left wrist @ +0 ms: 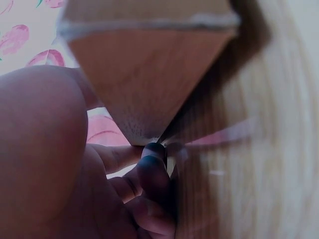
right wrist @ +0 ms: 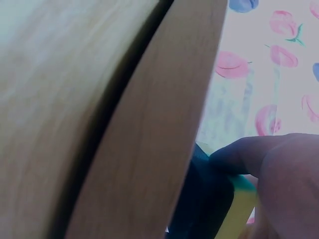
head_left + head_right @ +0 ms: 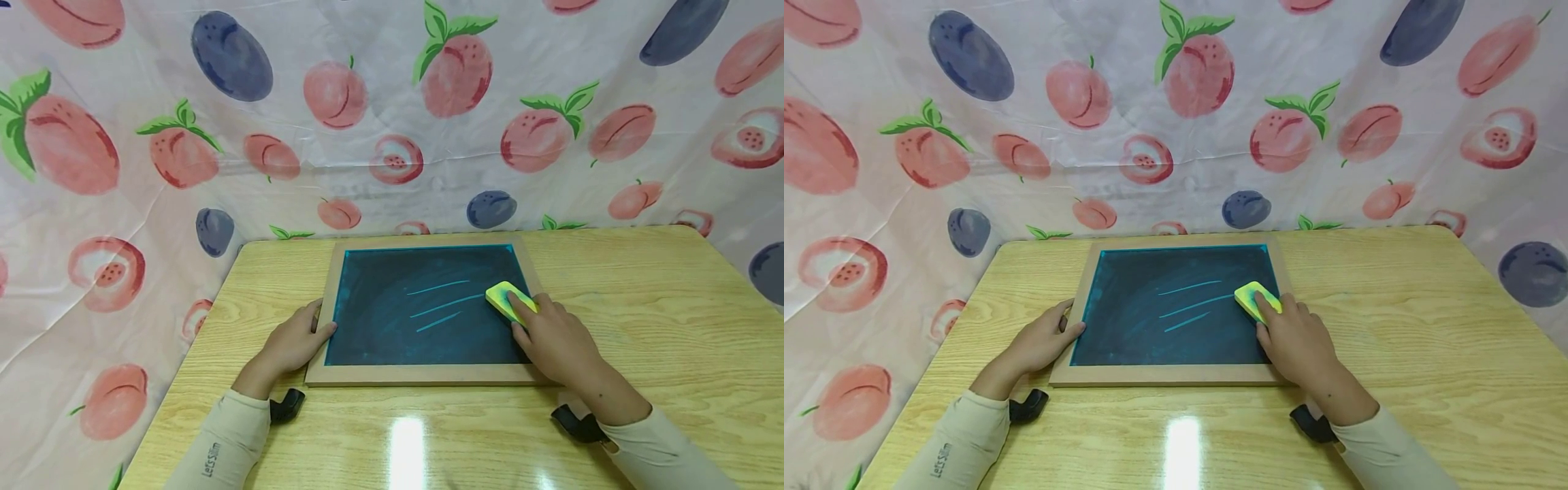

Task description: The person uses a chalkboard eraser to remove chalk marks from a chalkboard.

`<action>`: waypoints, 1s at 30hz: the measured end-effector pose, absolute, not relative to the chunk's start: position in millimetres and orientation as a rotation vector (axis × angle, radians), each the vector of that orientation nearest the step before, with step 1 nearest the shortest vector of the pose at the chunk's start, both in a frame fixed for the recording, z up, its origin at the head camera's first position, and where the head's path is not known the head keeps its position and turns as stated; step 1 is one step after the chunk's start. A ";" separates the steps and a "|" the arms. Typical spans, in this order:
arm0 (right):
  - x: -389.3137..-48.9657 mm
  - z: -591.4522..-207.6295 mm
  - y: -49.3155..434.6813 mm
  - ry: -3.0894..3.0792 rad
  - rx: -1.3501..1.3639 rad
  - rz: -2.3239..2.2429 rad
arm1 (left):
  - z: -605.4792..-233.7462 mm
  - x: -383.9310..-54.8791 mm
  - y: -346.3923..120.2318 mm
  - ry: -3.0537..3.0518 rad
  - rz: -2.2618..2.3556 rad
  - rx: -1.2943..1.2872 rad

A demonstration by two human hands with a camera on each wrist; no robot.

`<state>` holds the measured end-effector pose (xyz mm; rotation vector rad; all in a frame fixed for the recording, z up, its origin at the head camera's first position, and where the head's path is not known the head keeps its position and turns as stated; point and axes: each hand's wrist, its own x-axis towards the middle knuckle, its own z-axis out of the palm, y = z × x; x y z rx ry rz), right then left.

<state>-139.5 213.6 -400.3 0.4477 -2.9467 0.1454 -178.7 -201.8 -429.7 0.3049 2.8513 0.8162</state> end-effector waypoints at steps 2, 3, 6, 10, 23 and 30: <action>-138.8 -400.4 211.8 -2.952 0.452 0.163 | -429.3 -178.6 -201.9 2.849 0.812 0.292; -138.4 -400.6 210.4 -2.956 0.455 0.173 | -429.0 -178.7 -201.8 2.847 0.813 0.282; -136.9 -402.2 205.4 -2.946 0.501 0.181 | -428.5 -178.7 -201.9 2.844 0.814 0.279; -133.5 -403.9 194.6 -2.917 0.580 0.156 | -428.5 -179.0 -201.4 2.839 0.834 0.285; -111.7 -404.8 137.0 -2.971 0.735 0.203 | -428.2 -180.0 -200.2 2.836 0.804 0.234; -101.5 -401.4 112.9 -2.988 0.829 0.203 | -429.0 -181.6 -198.8 2.858 0.719 0.192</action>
